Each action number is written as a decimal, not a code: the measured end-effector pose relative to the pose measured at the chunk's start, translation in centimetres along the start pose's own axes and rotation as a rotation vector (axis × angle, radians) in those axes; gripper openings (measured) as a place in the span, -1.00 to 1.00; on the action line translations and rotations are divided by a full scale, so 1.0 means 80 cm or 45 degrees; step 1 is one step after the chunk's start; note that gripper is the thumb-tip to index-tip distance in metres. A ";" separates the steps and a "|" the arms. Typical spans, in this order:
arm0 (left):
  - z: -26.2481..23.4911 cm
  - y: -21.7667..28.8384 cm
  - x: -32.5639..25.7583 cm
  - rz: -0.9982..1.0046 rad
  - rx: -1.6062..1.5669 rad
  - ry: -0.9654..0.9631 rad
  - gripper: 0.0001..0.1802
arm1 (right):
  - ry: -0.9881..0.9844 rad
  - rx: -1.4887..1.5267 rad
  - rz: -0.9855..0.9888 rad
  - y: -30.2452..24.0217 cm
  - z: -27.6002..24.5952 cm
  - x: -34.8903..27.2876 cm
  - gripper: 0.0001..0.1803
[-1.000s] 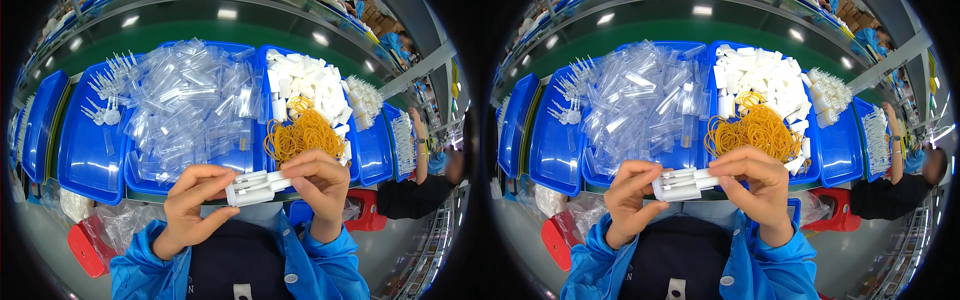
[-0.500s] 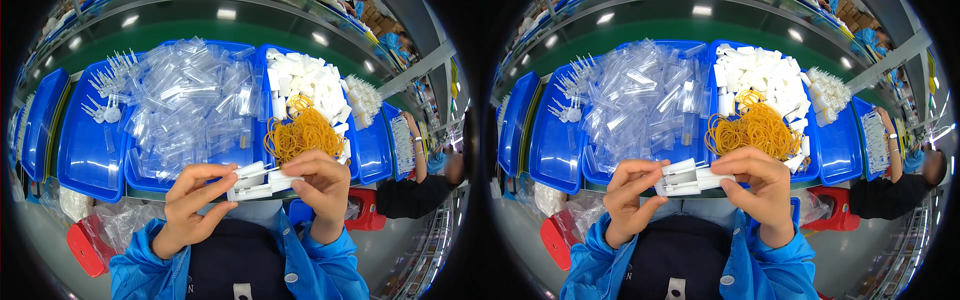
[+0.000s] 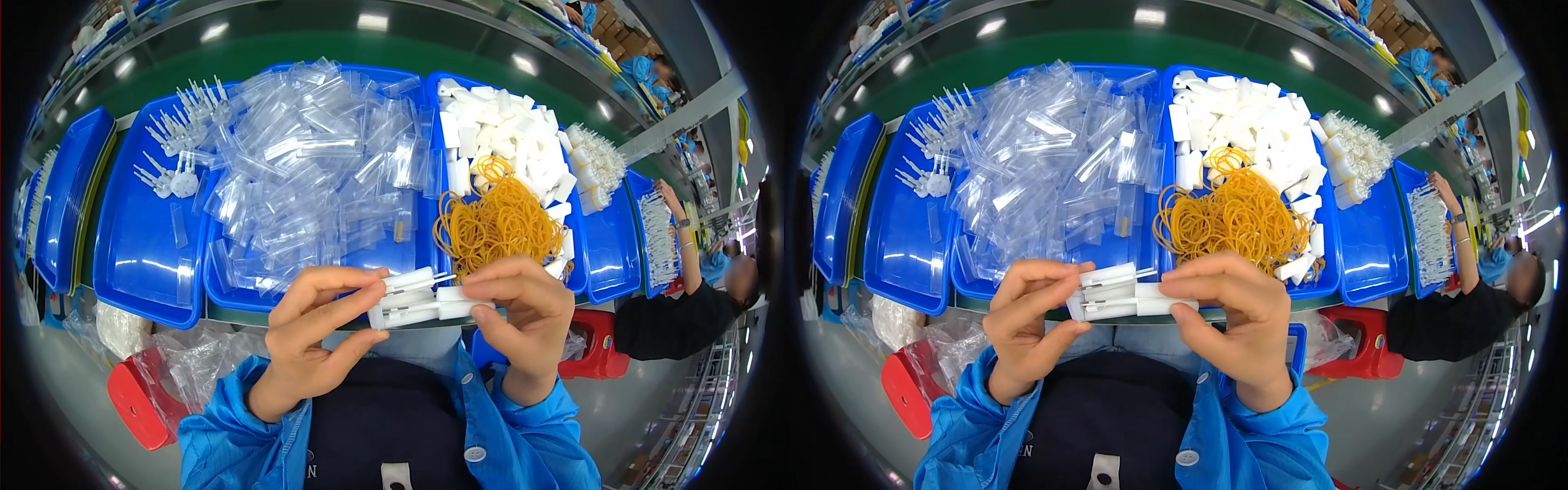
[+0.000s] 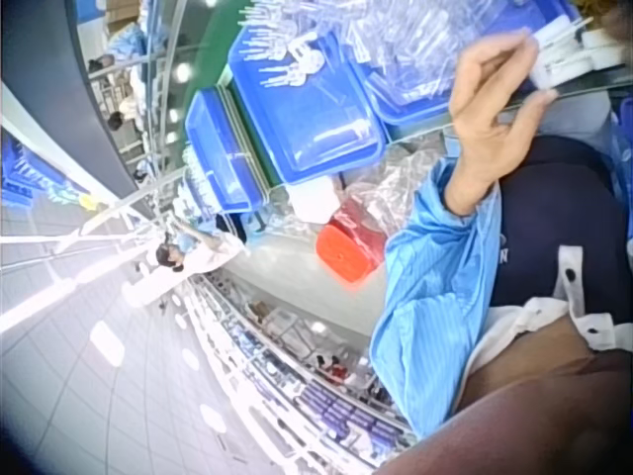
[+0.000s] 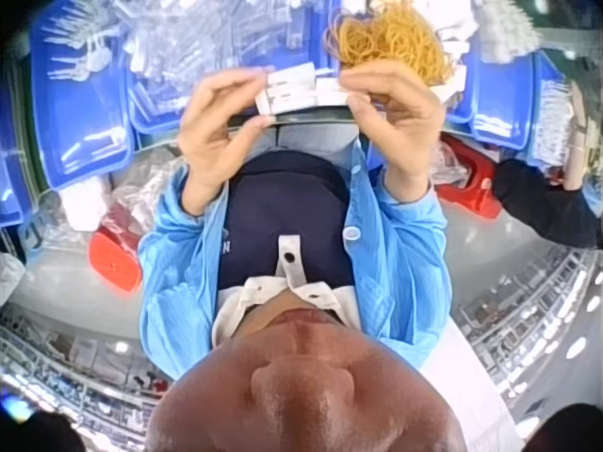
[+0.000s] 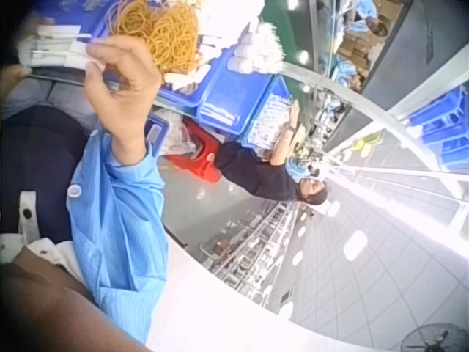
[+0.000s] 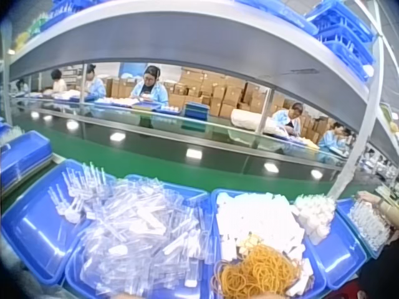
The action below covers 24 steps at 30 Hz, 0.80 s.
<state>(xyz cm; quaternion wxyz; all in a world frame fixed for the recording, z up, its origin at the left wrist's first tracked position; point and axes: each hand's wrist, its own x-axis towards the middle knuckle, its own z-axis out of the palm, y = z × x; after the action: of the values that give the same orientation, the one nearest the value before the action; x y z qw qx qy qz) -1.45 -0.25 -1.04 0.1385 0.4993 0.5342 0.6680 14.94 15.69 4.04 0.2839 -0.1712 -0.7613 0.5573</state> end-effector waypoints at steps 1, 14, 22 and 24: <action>-0.001 0.000 0.000 0.015 -0.012 0.000 -0.54 | -0.010 0.088 0.039 0.000 0.000 0.000 -0.76; 0.003 -0.001 -0.002 0.050 0.012 0.050 -0.55 | 0.027 0.039 0.034 0.004 0.006 -0.004 -0.73; 0.010 0.005 -0.003 -0.147 -0.057 -0.082 -0.52 | -0.110 -0.304 -0.368 -0.004 0.020 -0.002 -0.72; 0.013 0.006 -0.002 -0.159 -0.103 -0.058 -0.53 | -0.082 -0.297 -0.411 -0.004 0.025 -0.001 -0.73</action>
<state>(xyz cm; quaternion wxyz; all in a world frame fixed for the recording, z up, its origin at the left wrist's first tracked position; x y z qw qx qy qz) -0.40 0.05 -0.77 0.2119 0.4740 0.5335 0.6676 13.78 14.02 3.84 0.3233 -0.0608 -0.8469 0.4177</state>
